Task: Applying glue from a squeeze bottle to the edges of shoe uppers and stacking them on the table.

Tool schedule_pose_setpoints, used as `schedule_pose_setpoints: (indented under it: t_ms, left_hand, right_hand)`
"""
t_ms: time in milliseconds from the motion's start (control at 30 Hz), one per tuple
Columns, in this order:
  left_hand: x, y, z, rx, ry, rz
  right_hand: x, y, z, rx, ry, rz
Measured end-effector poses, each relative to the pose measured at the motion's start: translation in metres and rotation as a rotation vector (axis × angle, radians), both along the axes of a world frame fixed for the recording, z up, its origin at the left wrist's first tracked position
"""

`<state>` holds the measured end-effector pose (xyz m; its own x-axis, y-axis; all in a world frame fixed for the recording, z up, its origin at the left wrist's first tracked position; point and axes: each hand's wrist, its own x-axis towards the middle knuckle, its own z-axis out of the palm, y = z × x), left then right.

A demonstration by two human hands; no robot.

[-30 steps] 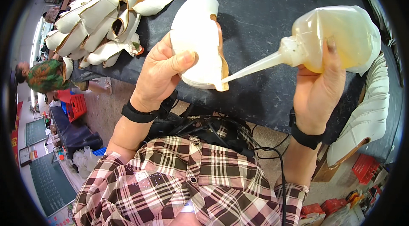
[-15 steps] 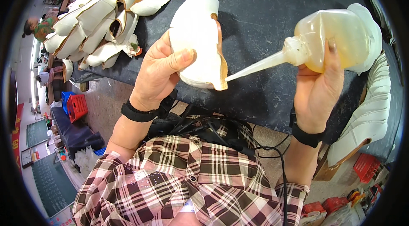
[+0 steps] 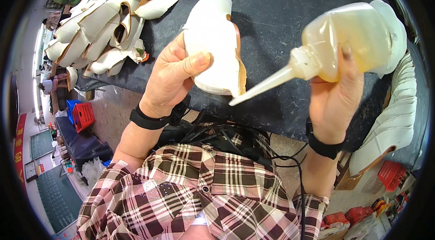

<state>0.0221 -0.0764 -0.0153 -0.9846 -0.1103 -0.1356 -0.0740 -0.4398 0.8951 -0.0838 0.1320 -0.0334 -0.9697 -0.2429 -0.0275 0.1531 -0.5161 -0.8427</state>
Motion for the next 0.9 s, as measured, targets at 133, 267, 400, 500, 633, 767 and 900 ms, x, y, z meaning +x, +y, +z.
schedule_pose_setpoints:
  t_ms: [133, 267, 400, 500, 633, 767, 900]
  left_hand:
    - [-0.007, 0.001, -0.002, 0.008, 0.024, -0.041]
    - [-0.007, -0.004, 0.009, 0.059, -0.008, -0.044]
    - [-0.004, -0.003, 0.013, 0.158, -0.032, -0.021]
    - [-0.005, 0.000, 0.005, 0.286, -0.023, 0.045]
    - [0.015, -0.021, 0.031, 0.264, 0.102, 0.042]
    - [0.030, -0.023, 0.049, 0.242, 0.149, 0.073]
    - [0.037, -0.026, 0.064, 0.278, 0.131, 0.080]
  right_hand:
    - [-0.016, 0.006, -0.001, 0.026, 0.037, -0.070]
    - [-0.001, -0.014, 0.014, 0.066, -0.004, -0.031]
    - [-0.004, 0.001, 0.001, -0.171, -0.123, 0.142]
    - [0.022, -0.016, -0.010, -0.164, -0.194, 0.229]
    - [0.016, -0.003, -0.021, -0.664, -0.634, 0.307]
    - [0.002, 0.010, -0.048, -0.654, -0.640, 0.288]
    - [0.000, -0.008, -0.057, -0.398, -0.808, 0.307]
